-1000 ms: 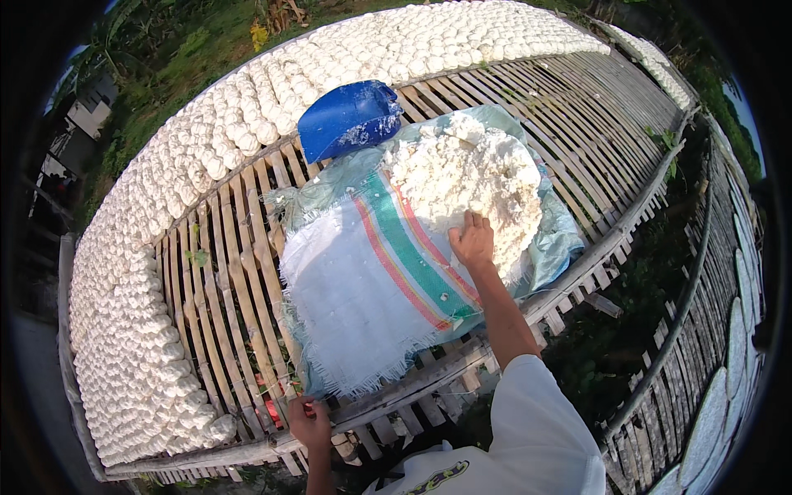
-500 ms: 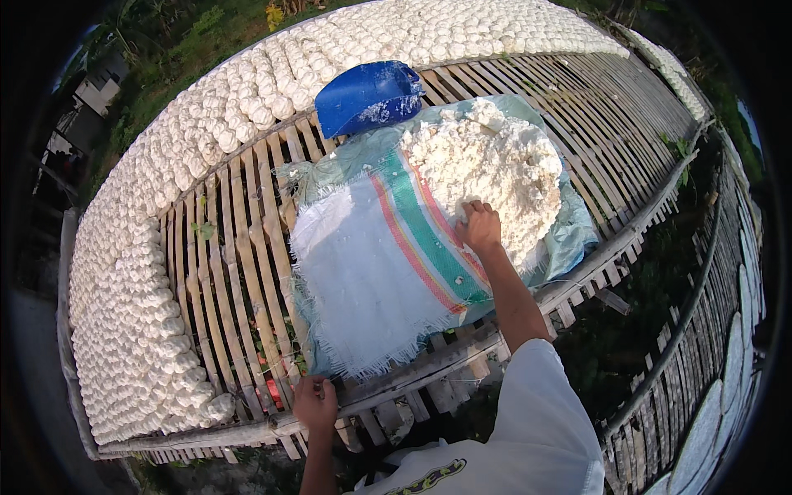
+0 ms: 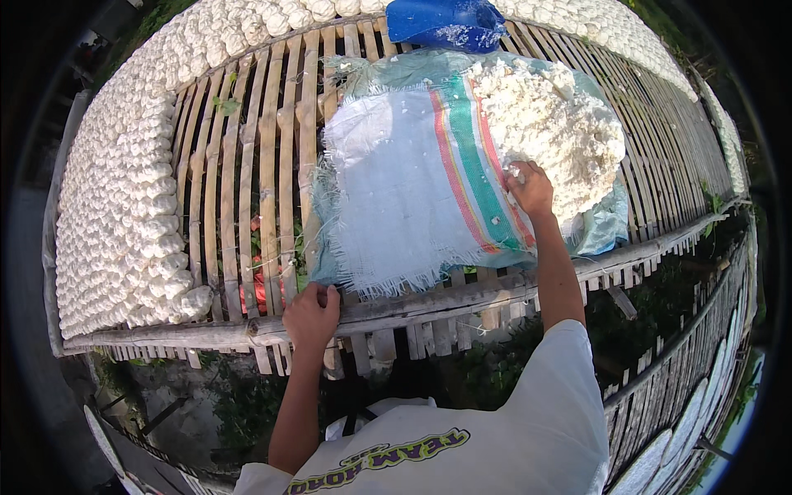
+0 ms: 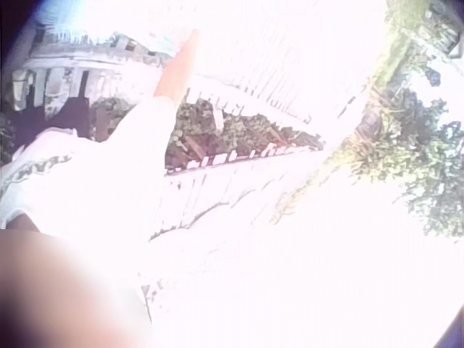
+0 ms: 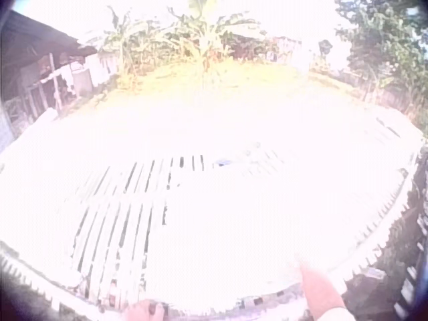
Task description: The person repeatedly scoops white dough from a sack, rolls it into a ball with both hands, and places it on a bamboo drying rack. The process is repeated continuously, filling the rack with uniformly shaped dough balls.
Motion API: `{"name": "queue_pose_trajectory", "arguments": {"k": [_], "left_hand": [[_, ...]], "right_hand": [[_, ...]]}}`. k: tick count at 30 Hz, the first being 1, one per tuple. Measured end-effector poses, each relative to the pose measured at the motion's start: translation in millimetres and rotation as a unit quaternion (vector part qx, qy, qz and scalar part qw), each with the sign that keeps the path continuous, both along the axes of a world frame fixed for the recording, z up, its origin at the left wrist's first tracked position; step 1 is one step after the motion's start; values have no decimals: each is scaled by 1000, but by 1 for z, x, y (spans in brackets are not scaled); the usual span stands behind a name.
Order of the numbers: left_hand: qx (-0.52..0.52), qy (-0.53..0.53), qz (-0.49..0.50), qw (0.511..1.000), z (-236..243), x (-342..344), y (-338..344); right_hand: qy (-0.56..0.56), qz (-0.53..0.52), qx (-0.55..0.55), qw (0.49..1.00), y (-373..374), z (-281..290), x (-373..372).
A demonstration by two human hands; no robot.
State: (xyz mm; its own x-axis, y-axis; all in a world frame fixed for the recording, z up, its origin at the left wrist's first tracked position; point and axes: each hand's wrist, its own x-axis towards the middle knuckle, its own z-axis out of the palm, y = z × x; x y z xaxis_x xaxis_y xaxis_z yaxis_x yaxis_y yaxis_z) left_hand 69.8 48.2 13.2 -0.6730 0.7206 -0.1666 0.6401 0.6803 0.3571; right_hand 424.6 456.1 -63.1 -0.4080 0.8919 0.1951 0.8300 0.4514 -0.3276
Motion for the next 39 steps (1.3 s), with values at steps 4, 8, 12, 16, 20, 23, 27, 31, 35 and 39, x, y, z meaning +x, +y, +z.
{"name": "queue_pose_trajectory", "arguments": {"k": [4,8,12,16,20,23,27,31,35,39], "left_hand": [[17,-22,-7,1000,0,-1,-2],[31,-34,-21,999,1,-2,-3],[24,-29,-34,999,2,-4,-6],[-4,-56,-50,997,4,-10,-7],[183,-120,-110,970,19,-7,-28],[221,-121,-303,919,39,8,-77],[-22,-167,-509,844,32,13,-126],[-99,-160,-549,814,15,0,-150],[-125,-242,-477,836,30,3,-165],[-193,-281,-395,853,69,3,-167]], "right_hand": [[-14,-12,41,999,0,-11,-2],[-27,-27,31,999,8,-18,-2],[-25,-5,37,999,6,-16,-1],[-114,-47,12,992,-10,-9,-6],[-213,-110,-18,971,-22,0,-15],[-180,-112,-58,976,-23,7,-16],[-141,-104,-68,982,-23,8,-12],[-123,-100,-59,986,-26,6,-9],[-113,-101,-88,985,-27,12,-10],[-159,-117,-126,972,-23,18,-16]]}}
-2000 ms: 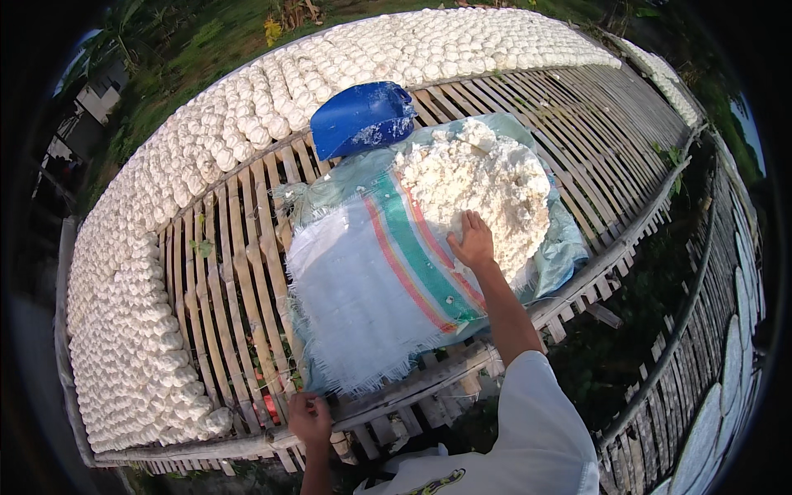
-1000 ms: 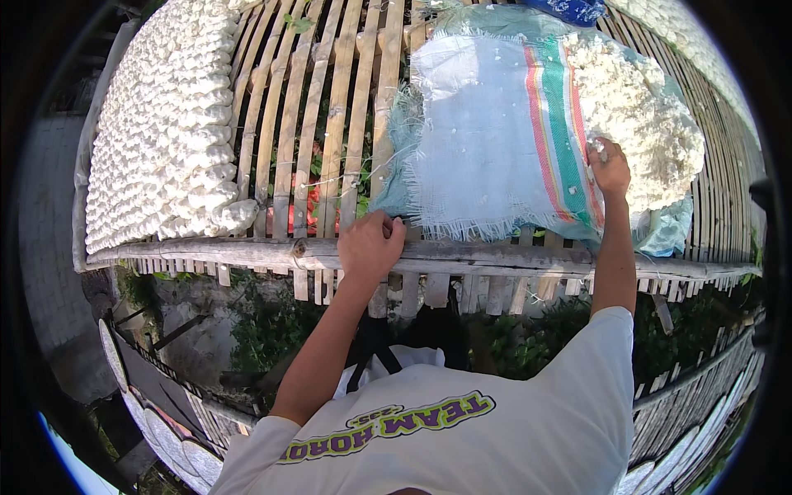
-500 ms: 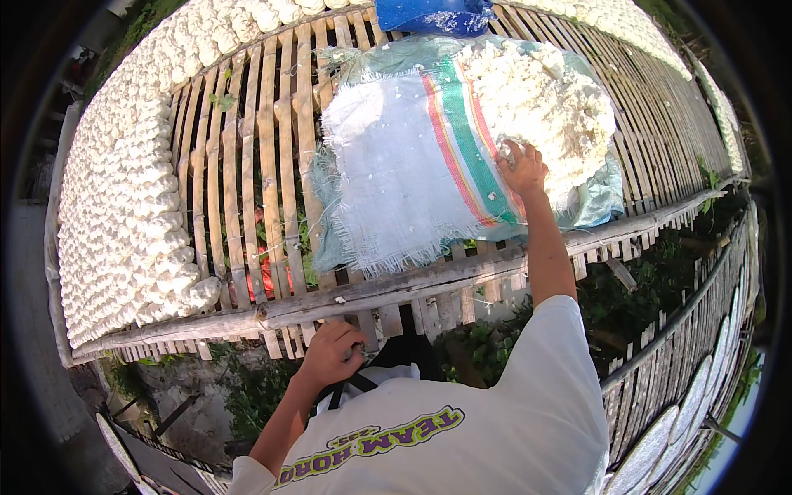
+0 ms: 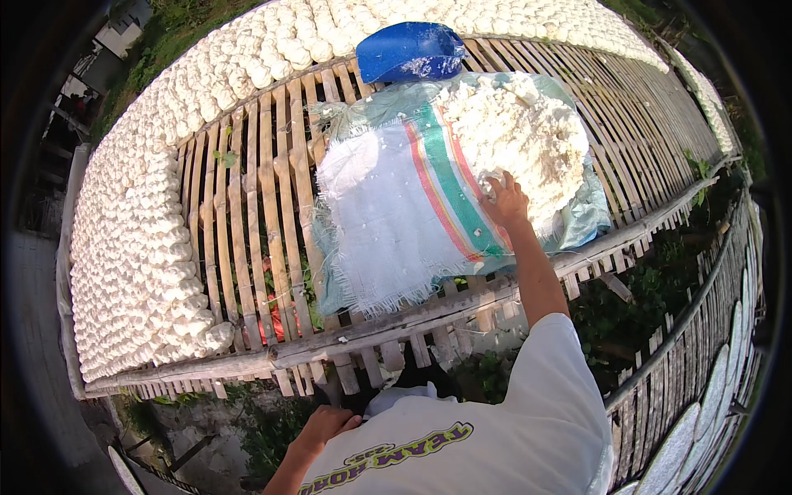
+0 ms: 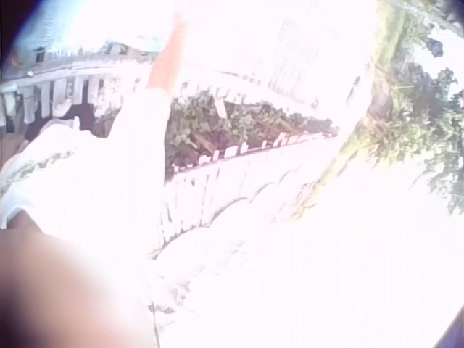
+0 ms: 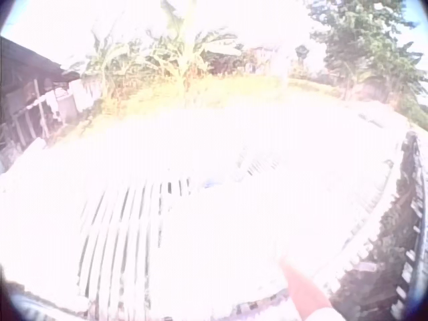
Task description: The person repeatedly scoops white dough from a sack, rolls it into a ball with both hands, and places it on a bamboo drying rack. The process is repeated continuously, filling the rack with uniformly shaped dough balls.
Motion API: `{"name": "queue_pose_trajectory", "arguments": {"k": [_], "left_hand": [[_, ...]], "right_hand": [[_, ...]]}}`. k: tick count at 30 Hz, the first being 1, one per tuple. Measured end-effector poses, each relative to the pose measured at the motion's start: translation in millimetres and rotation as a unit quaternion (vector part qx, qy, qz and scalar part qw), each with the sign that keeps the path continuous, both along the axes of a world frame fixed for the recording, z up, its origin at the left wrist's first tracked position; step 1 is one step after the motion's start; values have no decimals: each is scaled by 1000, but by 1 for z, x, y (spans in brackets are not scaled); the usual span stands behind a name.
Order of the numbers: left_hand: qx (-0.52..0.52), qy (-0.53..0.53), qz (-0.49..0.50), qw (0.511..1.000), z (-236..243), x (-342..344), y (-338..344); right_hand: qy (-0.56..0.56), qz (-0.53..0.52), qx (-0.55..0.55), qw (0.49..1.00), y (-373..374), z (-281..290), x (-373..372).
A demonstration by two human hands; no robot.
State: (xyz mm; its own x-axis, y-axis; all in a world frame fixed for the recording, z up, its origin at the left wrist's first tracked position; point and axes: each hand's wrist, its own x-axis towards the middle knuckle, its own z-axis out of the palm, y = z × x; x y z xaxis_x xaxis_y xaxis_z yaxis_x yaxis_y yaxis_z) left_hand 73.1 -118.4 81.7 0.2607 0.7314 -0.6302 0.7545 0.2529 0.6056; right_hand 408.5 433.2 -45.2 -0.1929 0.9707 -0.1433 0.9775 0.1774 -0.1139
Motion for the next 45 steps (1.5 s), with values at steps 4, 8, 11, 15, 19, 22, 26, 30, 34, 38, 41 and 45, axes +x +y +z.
{"name": "queue_pose_trajectory", "arguments": {"k": [4,8,11,15,19,22,26,30,34,38,41,45], "left_hand": [[-71,1,90,993,8,5,2],[0,-6,84,996,-25,-10,-8],[164,71,34,983,-47,-32,-30],[293,29,184,938,-66,-35,-56],[213,43,262,940,-73,-41,-69],[176,86,261,945,-81,-48,-73],[152,167,350,909,-101,-44,-77],[46,148,400,903,-105,-52,-88],[28,122,302,945,-65,-77,-102],[129,119,248,953,-8,-83,-71],[138,-2,387,912,9,-57,10],[312,-193,268,891,-3,-4,150]], "right_hand": [[-19,25,38,999,8,-2,-4],[-10,35,-22,999,15,-7,0],[-14,33,-26,999,15,-9,0],[-45,41,41,997,10,-10,-9],[-95,42,-1,995,9,-8,-19],[-88,22,-31,995,12,-4,-21],[-49,16,-30,998,11,1,-19],[-59,10,-23,998,9,3,-20],[-76,3,-5,997,10,-3,-20],[-49,38,79,995,4,-15,-5],[200,-69,165,963,-6,-16,13],[176,82,301,934,-28,-2,34]]}}
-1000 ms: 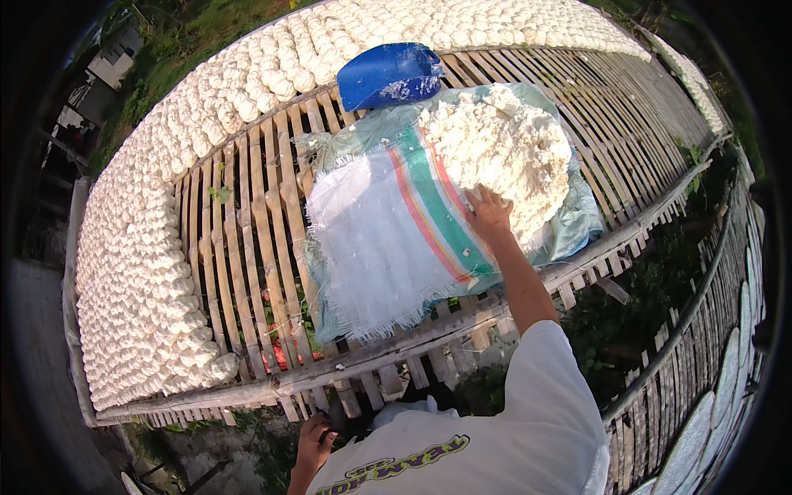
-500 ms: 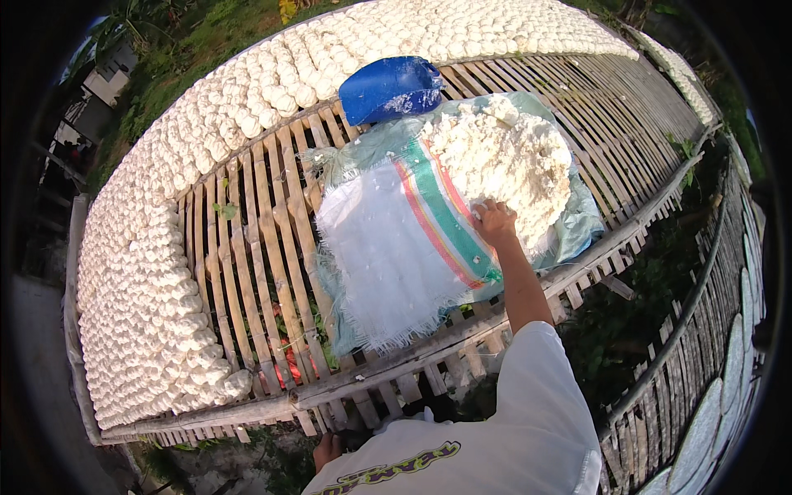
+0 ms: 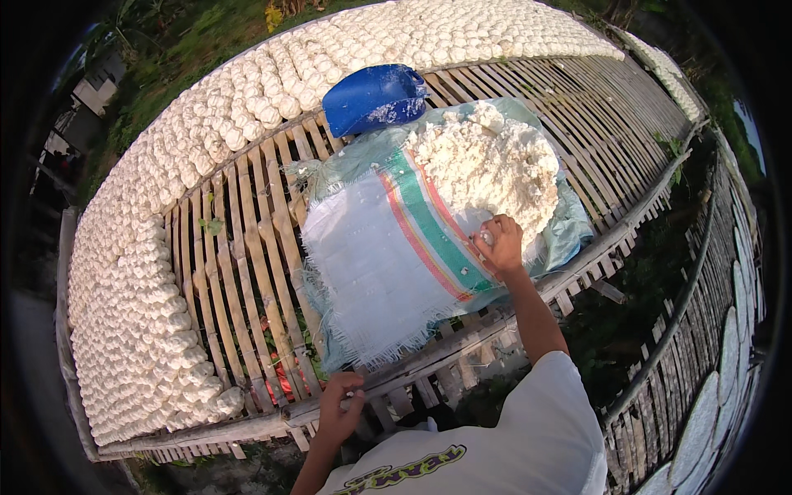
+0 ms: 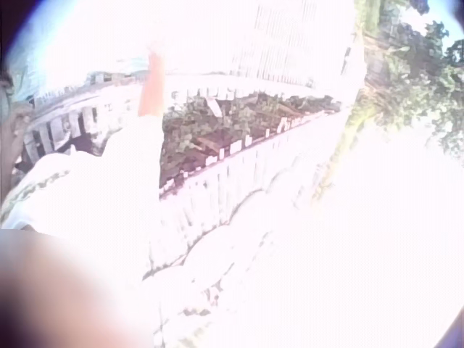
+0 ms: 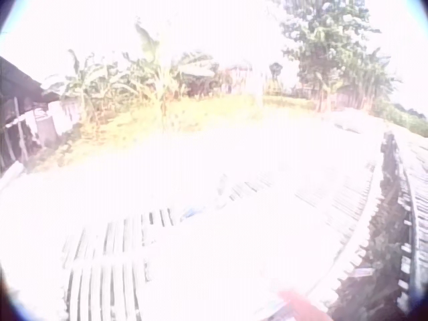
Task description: The person repeatedly scoops white dough from a sack, rolls it into a ball with both hands, and places it on a bamboo drying rack. The process is repeated continuously, filling the rack with uniformly shaped dough balls.
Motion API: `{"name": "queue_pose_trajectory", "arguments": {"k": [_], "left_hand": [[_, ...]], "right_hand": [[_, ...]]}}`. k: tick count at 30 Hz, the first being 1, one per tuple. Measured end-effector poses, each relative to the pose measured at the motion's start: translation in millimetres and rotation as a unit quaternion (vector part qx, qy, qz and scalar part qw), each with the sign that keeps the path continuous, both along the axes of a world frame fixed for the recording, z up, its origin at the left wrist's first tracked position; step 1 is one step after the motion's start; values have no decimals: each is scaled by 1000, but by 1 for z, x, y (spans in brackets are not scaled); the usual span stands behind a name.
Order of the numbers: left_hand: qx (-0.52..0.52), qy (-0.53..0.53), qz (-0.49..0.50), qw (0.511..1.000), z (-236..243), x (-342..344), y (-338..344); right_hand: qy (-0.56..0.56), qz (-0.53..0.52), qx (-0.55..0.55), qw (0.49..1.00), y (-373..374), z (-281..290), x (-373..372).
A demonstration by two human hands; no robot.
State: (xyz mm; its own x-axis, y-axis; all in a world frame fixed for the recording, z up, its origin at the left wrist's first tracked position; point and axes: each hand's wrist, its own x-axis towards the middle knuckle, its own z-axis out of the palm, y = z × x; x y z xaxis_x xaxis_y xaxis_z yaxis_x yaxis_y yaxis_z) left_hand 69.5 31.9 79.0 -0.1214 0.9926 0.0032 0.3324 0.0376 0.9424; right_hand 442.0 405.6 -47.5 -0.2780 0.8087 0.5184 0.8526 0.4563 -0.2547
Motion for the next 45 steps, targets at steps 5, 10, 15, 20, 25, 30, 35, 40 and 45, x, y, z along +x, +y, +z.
{"name": "queue_pose_trajectory", "arguments": {"k": [5,10,15,20,25,30,35,40,45], "left_hand": [[92,-34,-100,990,-33,73,125],[-51,-277,9,959,-78,129,165],[-176,-281,63,941,-79,144,194],[-225,-529,140,806,-38,151,235],[-175,-657,87,728,-24,138,237],[-198,-624,149,741,-38,126,217],[-171,-650,155,724,-45,114,196],[-134,-705,116,687,-40,101,172],[-104,-719,136,673,-33,88,158]], "right_hand": [[-9,-131,-103,986,-27,1,-9],[-238,-73,-273,929,-29,-8,-1],[144,-64,-330,931,9,37,16],[549,50,-333,765,-44,91,-31],[391,169,-203,882,-104,115,-90],[282,185,-243,909,-134,113,-130],[341,144,-271,888,-144,95,-153],[459,149,-309,820,-158,101,-185],[449,216,-231,836,-161,127,-172]]}}
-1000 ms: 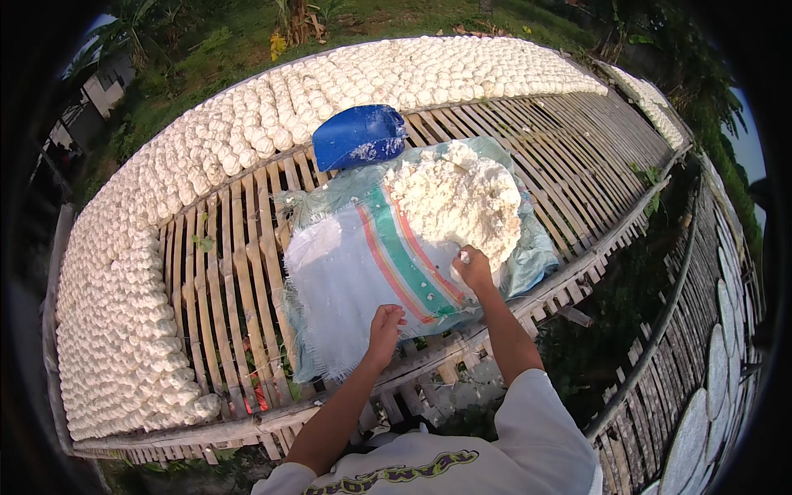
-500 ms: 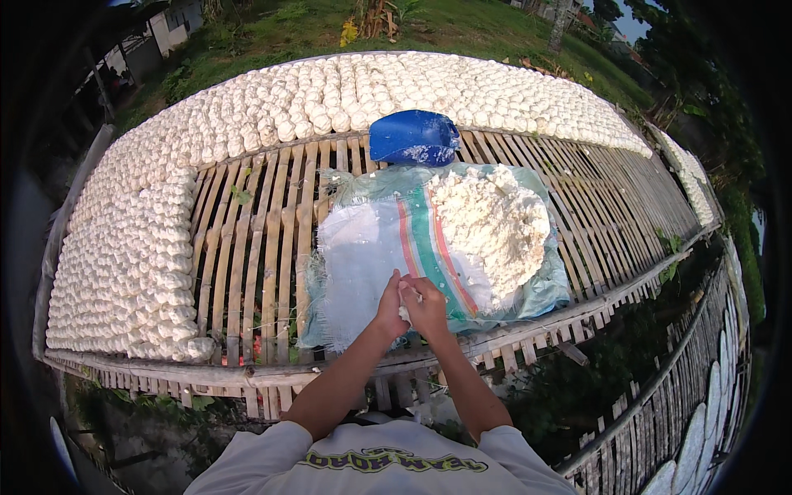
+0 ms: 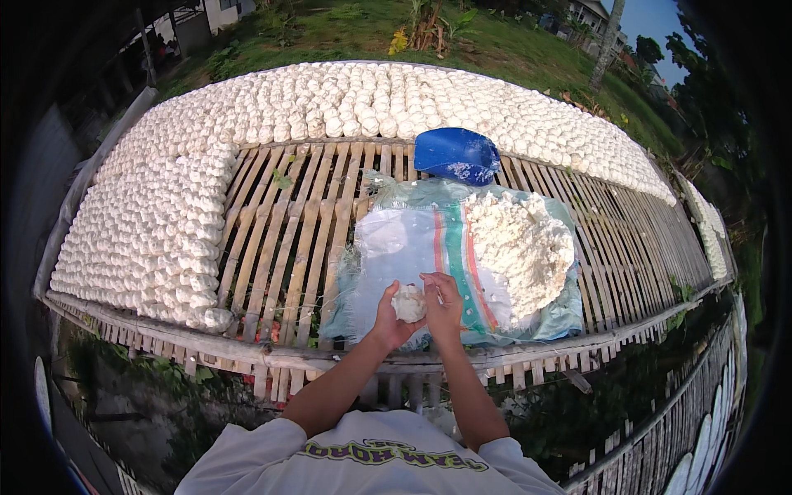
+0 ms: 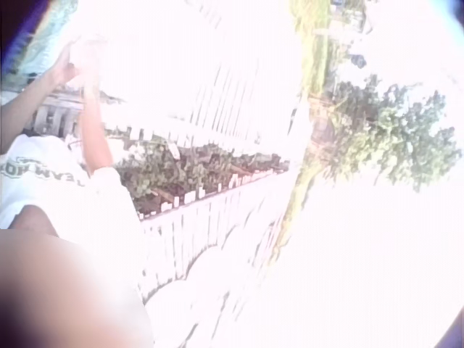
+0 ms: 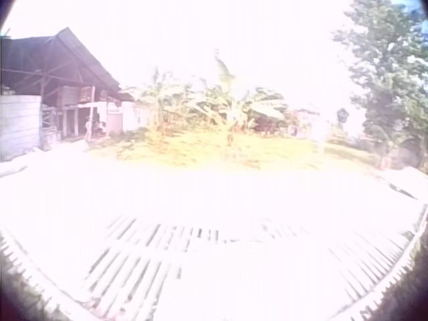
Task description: The person repeatedly scoops white dough from a sack, rolls it into a ball with both hands, and places it on a bamboo drying rack. The process is repeated continuously, filling the rack with uniformly shaped dough balls.
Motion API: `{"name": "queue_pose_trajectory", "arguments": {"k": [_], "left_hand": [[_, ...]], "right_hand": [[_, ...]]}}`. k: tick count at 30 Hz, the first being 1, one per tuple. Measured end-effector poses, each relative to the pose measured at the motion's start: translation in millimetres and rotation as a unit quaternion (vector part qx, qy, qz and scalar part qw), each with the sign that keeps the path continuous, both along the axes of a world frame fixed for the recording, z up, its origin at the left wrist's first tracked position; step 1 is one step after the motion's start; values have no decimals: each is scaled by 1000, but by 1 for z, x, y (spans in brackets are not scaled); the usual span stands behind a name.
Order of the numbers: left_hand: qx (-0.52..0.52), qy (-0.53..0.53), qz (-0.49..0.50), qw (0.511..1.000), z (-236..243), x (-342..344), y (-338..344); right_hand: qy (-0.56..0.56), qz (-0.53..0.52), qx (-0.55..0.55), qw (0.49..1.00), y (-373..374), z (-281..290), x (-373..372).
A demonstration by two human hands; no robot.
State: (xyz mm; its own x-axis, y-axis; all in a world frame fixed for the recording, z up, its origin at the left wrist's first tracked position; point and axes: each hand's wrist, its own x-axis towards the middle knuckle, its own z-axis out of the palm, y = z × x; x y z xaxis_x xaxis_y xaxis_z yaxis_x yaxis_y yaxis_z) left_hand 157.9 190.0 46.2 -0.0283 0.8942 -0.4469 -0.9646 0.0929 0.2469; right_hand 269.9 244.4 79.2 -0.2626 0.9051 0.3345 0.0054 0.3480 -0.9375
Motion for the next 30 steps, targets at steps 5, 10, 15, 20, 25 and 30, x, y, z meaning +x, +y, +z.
{"name": "queue_pose_trajectory", "arguments": {"k": [5,10,15,20,25,30], "left_hand": [[-4,-21,9,1000,11,-20,-8],[54,-21,-25,998,32,-31,-6],[125,-55,-112,984,48,-6,11],[1,-14,-110,994,53,25,33],[29,-32,-75,996,51,-5,26],[68,78,-72,992,43,-29,9]], "right_hand": [[-181,171,-163,955,20,34,132],[-630,112,-80,764,-1,52,212],[-222,-5,9,975,4,38,124],[-78,-31,70,994,0,26,19],[-141,-26,219,965,-26,30,-6],[-3,76,-11,997,-33,36,-32]]}}
